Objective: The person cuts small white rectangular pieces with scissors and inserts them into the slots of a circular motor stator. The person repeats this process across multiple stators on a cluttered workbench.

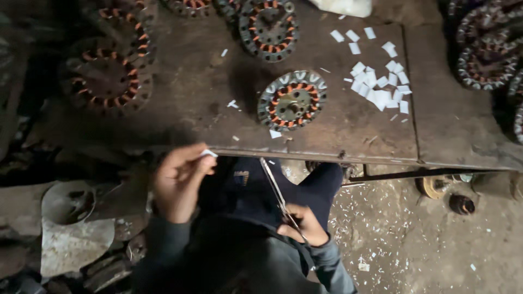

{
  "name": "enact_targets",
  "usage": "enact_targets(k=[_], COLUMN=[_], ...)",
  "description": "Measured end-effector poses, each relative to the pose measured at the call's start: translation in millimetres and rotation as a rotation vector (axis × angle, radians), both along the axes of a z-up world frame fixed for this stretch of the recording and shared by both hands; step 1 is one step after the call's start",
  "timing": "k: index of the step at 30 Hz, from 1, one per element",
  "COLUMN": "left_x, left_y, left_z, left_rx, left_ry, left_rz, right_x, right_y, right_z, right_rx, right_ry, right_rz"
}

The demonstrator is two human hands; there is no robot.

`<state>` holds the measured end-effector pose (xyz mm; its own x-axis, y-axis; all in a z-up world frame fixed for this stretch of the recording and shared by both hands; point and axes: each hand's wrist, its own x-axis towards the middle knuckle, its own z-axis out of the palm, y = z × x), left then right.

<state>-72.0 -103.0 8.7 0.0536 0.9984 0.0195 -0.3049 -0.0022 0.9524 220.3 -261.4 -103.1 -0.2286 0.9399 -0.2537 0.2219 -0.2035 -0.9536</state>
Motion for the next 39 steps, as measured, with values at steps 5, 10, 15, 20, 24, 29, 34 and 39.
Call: enact_targets(k=[5, 10, 15, 20, 24, 29, 34, 39], left_x=[16.0, 20.8, 18.5, 18.5, 20.4, 17.7, 13.9, -8.4], left_y=[-23.4, -20.9, -18.6, -13.7, -13.0, -11.7, -10.2, -5.8], left_z=[-14.0, -17.0, -21.5, -27.1, -31.5, -35.1, -29.4, -14.6], left_rx=[-0.052, -0.04, -0.026, -0.06, -0.065, -0.064, -0.086, 0.056], left_ry=[-0.086, -0.222, -0.279, -0.312, -0.313, -0.309, -0.289, -0.189], left_rz=[-0.043, -0.084, -0.117, -0.154, -0.159, -0.184, -0.202, 0.004], right_x=[-48.7, -73.3, -84.0, -91.7, -91.3, -89.6, -83.0, -45.0], right_y=[40.7, 60.3, 58.1, 60.0, 57.0, 47.2, 31.6, 14.7], right_z=[19.9, 48.3, 56.5, 49.5, 44.8, 33.1, 9.8, 0.9], right_rx=[0.128, 0.349, 0.292, 0.224, 0.171, 0.329, 0.35, 0.322], right_ry=[0.162, -0.037, -0.16, -0.049, -0.045, -0.181, -0.177, -0.212], right_rz=[0.102, 0.039, -0.056, -0.109, -0.148, -0.237, -0.255, -0.029])
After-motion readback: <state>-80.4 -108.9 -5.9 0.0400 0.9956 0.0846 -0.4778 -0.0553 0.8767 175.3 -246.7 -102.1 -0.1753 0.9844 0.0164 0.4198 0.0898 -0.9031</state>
